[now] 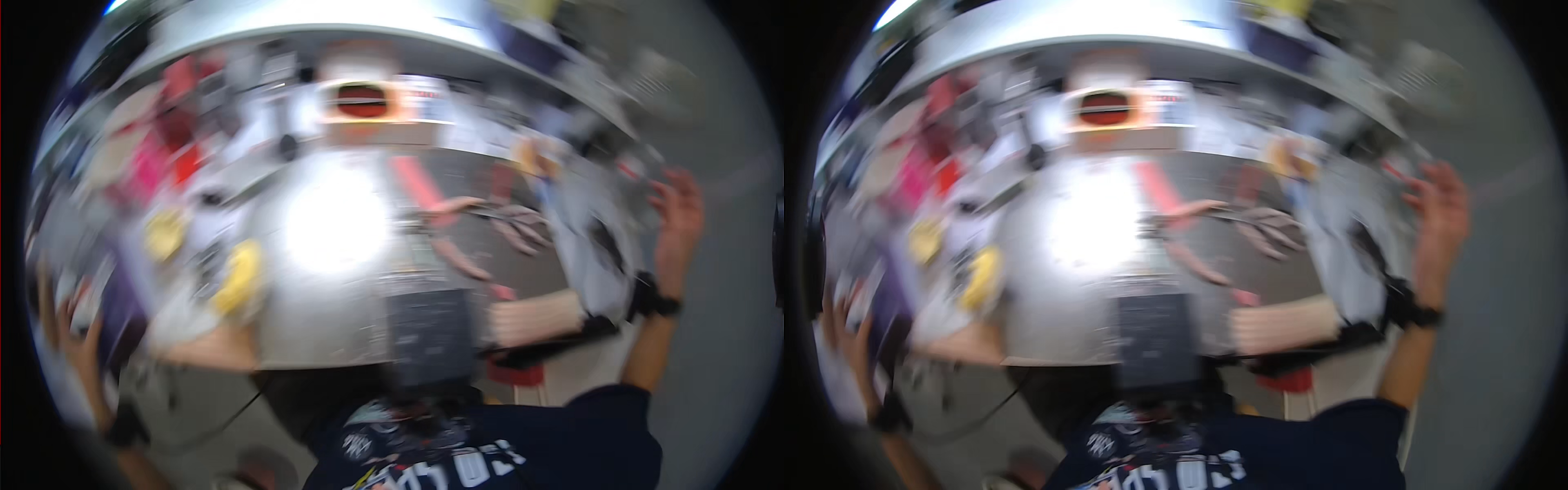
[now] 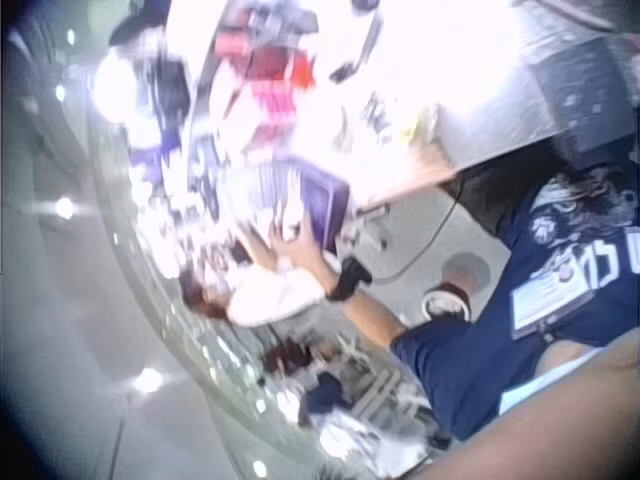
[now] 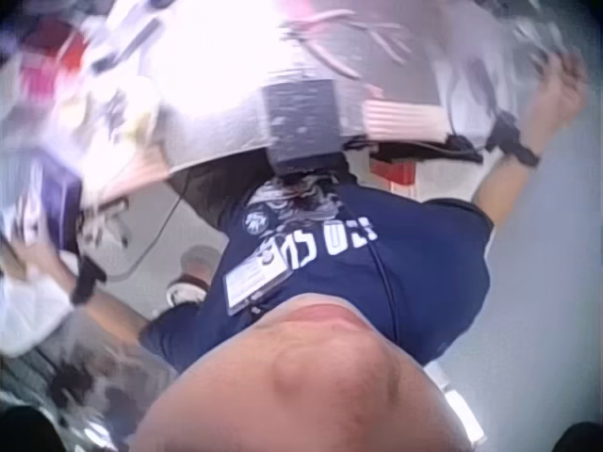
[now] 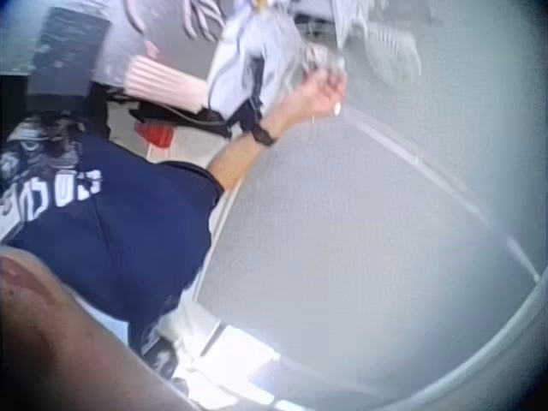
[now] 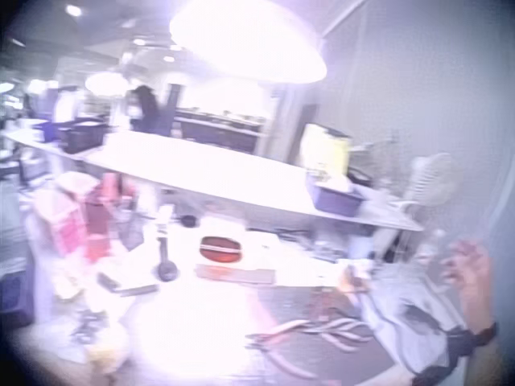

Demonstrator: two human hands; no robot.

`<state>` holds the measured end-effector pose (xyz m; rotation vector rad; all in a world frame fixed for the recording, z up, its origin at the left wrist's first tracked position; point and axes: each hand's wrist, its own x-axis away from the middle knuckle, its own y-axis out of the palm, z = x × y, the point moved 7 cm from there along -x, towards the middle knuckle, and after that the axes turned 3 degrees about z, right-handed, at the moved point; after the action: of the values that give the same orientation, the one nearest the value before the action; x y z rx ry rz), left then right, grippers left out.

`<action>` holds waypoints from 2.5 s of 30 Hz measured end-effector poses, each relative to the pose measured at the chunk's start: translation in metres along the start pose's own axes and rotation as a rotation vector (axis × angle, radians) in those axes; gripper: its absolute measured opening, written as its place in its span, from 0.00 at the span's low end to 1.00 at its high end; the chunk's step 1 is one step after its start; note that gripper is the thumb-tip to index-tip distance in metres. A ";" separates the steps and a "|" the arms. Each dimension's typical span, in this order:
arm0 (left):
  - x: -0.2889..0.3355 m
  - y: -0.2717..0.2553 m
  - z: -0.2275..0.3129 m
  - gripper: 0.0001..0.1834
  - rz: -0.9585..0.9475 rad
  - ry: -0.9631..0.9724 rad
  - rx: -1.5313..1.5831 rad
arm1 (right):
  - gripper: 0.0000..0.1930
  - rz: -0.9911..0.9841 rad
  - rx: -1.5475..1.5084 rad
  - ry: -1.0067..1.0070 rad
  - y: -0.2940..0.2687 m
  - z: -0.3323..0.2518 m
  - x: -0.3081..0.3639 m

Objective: Finishing and inspecting a dental model using hand tools and recording data on a paper form.

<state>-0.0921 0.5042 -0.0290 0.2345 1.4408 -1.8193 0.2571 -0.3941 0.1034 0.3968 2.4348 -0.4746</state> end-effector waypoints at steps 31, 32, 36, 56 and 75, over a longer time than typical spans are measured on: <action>-0.037 0.180 0.237 0.34 -0.371 -0.055 0.324 | 0.22 -0.052 0.945 0.257 -0.352 0.382 -0.001; -0.037 0.191 0.232 0.32 -0.442 -0.159 0.329 | 0.22 -0.047 1.101 0.193 -0.355 0.357 -0.006; -0.024 0.134 0.273 0.31 -0.296 -0.220 0.375 | 0.18 0.100 0.338 0.233 -0.241 0.194 0.000; 0.069 0.086 0.377 0.36 -0.064 0.276 0.277 | 0.17 -1.174 -0.436 0.436 0.245 0.086 0.127; -0.059 0.004 0.173 0.43 0.018 0.055 -0.286 | 0.25 -1.033 -0.232 0.516 0.223 0.096 0.139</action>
<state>0.0046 0.3781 0.0610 0.1521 1.7103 -1.5797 0.2873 -0.2136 -0.1076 -1.0118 3.0093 -0.5237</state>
